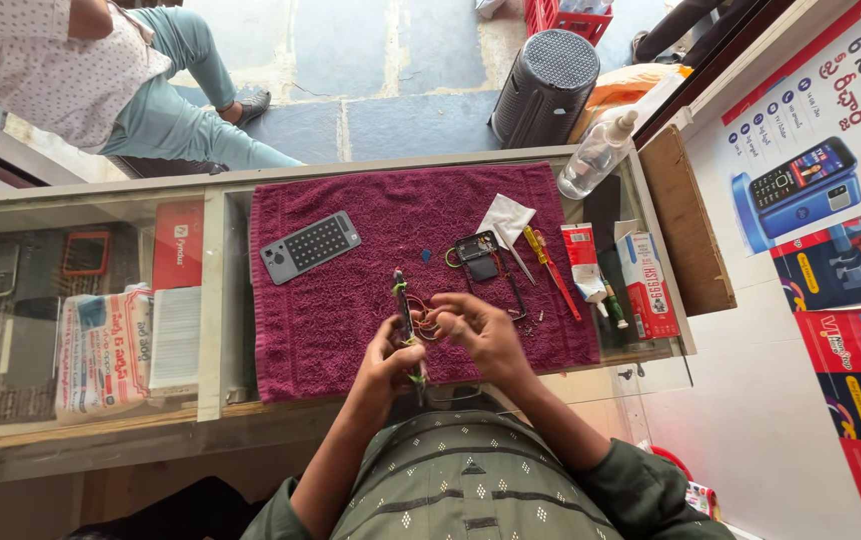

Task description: The person disassembles a smartphone, removes the back cover and internal components, and uses rubber bands to secure the phone's casing. The person then handles a second phone and places it on the counter.

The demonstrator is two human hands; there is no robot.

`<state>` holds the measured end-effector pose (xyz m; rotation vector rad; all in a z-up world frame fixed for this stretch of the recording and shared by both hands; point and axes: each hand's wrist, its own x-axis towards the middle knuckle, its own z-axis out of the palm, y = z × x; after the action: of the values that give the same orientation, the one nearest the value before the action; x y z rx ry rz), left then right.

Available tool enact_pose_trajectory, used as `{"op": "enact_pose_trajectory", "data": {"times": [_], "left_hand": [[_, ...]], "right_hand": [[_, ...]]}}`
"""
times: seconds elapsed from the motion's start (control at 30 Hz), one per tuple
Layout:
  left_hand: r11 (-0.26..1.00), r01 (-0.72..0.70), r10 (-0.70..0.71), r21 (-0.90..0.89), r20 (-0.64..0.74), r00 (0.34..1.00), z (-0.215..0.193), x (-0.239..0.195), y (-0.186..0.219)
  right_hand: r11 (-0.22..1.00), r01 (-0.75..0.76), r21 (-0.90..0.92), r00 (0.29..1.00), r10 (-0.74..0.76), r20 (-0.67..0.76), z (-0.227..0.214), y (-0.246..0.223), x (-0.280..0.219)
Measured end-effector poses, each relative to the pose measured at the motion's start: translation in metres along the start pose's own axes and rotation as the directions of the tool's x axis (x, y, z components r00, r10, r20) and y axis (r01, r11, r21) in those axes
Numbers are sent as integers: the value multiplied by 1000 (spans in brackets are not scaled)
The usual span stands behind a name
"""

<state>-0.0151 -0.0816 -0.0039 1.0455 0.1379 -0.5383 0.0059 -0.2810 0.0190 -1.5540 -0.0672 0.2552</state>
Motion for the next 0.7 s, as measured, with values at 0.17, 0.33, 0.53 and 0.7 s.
{"op": "enact_pose_trajectory", "data": {"times": [0.17, 0.33, 0.53, 0.7], "left_hand": [[962, -113, 167, 250, -208, 964, -3, 19, -21], [945, -72, 154, 320, -239, 959, -8, 23, -32], [955, -53, 129, 293, -245, 961, -11, 10, -37], [938, -234, 287, 257, -197, 937, -22, 13, -40]], "right_hand": [[996, -90, -16, 995, 90, 48, 11, 31, -5], [993, -109, 52, 993, 106, 50, 6, 54, -8], [986, -147, 78, 989, 145, 33, 13, 60, -13], [986, -107, -130, 993, 101, -53, 18, 50, -8]]}}
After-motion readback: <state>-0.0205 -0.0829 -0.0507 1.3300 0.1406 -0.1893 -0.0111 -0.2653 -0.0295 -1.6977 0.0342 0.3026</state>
